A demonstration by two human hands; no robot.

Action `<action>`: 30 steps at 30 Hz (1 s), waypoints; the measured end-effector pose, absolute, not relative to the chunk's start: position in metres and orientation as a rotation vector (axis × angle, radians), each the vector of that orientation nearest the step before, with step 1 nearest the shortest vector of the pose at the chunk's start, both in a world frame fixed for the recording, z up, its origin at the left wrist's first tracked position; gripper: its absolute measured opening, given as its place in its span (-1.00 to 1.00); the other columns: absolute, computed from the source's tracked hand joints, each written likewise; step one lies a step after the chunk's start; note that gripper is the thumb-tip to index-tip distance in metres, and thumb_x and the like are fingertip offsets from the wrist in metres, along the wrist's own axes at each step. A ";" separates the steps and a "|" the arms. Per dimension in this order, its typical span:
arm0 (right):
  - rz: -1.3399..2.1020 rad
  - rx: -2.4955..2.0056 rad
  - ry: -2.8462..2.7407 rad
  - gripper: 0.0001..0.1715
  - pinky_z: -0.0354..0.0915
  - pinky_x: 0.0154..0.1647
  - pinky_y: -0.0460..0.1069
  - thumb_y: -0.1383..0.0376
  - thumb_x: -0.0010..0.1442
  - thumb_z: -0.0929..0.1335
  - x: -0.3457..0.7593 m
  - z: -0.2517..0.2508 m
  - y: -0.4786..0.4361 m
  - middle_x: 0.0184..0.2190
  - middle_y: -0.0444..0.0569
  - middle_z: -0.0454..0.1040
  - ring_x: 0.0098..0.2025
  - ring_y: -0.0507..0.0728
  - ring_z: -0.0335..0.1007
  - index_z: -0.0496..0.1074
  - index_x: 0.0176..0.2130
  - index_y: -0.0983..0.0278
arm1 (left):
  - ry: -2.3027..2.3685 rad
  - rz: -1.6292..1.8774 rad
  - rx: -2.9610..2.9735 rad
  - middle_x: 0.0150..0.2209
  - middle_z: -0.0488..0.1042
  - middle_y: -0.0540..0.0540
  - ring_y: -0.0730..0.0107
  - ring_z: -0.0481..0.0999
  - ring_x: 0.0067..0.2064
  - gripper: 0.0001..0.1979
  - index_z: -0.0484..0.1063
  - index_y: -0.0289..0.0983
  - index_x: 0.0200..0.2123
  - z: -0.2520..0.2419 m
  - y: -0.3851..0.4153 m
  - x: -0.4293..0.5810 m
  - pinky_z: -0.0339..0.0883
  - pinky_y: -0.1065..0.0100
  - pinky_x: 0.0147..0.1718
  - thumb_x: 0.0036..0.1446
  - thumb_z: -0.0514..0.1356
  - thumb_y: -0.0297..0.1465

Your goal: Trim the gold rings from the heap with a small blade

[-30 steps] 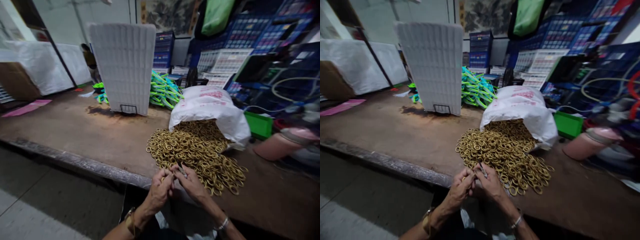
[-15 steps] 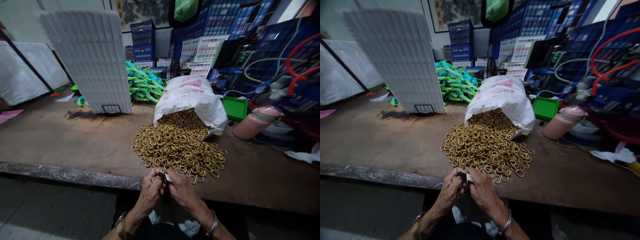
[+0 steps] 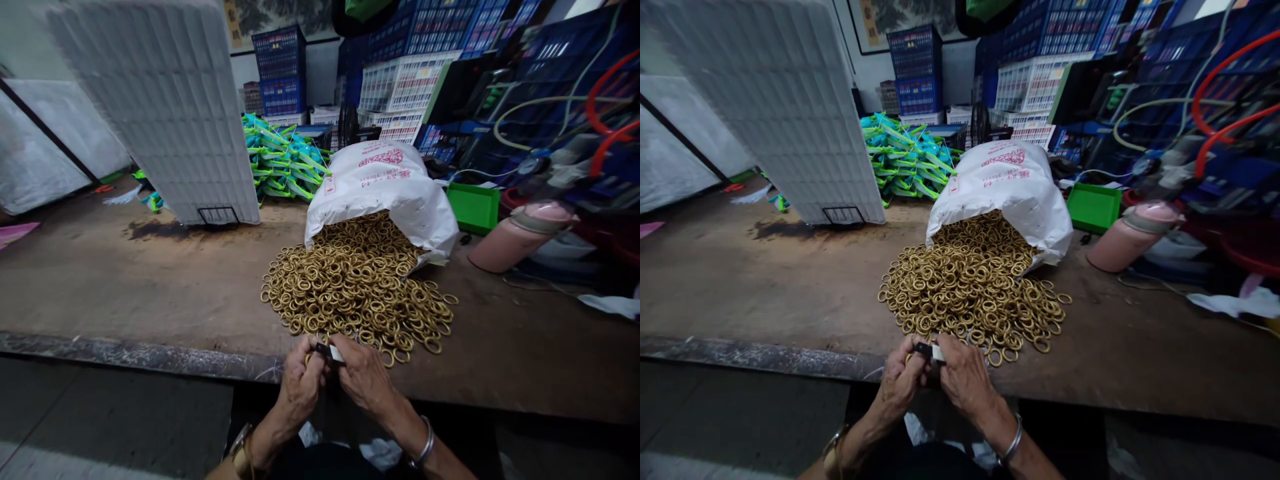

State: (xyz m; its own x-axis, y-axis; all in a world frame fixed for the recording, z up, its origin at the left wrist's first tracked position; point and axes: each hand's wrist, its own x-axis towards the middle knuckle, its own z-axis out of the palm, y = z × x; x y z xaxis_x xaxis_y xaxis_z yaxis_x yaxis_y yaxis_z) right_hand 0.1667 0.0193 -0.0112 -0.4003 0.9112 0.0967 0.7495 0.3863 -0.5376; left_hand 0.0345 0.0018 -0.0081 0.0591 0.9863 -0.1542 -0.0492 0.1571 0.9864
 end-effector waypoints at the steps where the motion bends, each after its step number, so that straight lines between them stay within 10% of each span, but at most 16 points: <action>1: 0.593 -1.438 -2.287 -0.69 0.03 -0.44 -0.09 0.52 -0.05 0.14 0.167 -0.012 0.020 -0.45 -0.08 0.45 -0.42 0.06 0.33 0.29 -0.32 0.25 | 1.201 1.080 1.079 -0.60 0.22 0.09 0.61 0.16 -0.63 -0.69 0.20 -0.28 -0.45 -0.007 0.001 0.034 0.07 0.52 -0.64 0.09 0.03 -0.13; 18: 0.215 -1.576 -2.336 -0.45 0.13 -0.41 -0.07 0.52 -0.01 0.17 0.142 -0.012 0.072 -0.22 0.04 0.50 -0.32 0.10 0.41 0.26 0.00 0.28 | 0.748 1.034 0.472 -0.48 0.39 -0.03 0.71 0.13 -0.72 -0.76 0.25 -0.32 -0.46 -0.006 -0.010 0.016 -0.09 0.57 -0.79 0.08 0.10 -0.25; 30: 0.162 -1.671 -2.420 -0.70 0.01 -0.52 -0.08 0.53 0.03 0.19 0.124 -0.008 0.084 -0.42 -0.04 0.51 -0.45 0.07 0.41 0.37 -0.30 0.24 | 0.655 0.983 0.190 -0.52 0.38 0.02 0.73 0.13 -0.71 -0.67 0.34 -0.31 -0.42 -0.023 -0.007 0.004 -0.20 0.57 -0.75 -0.13 0.27 -0.18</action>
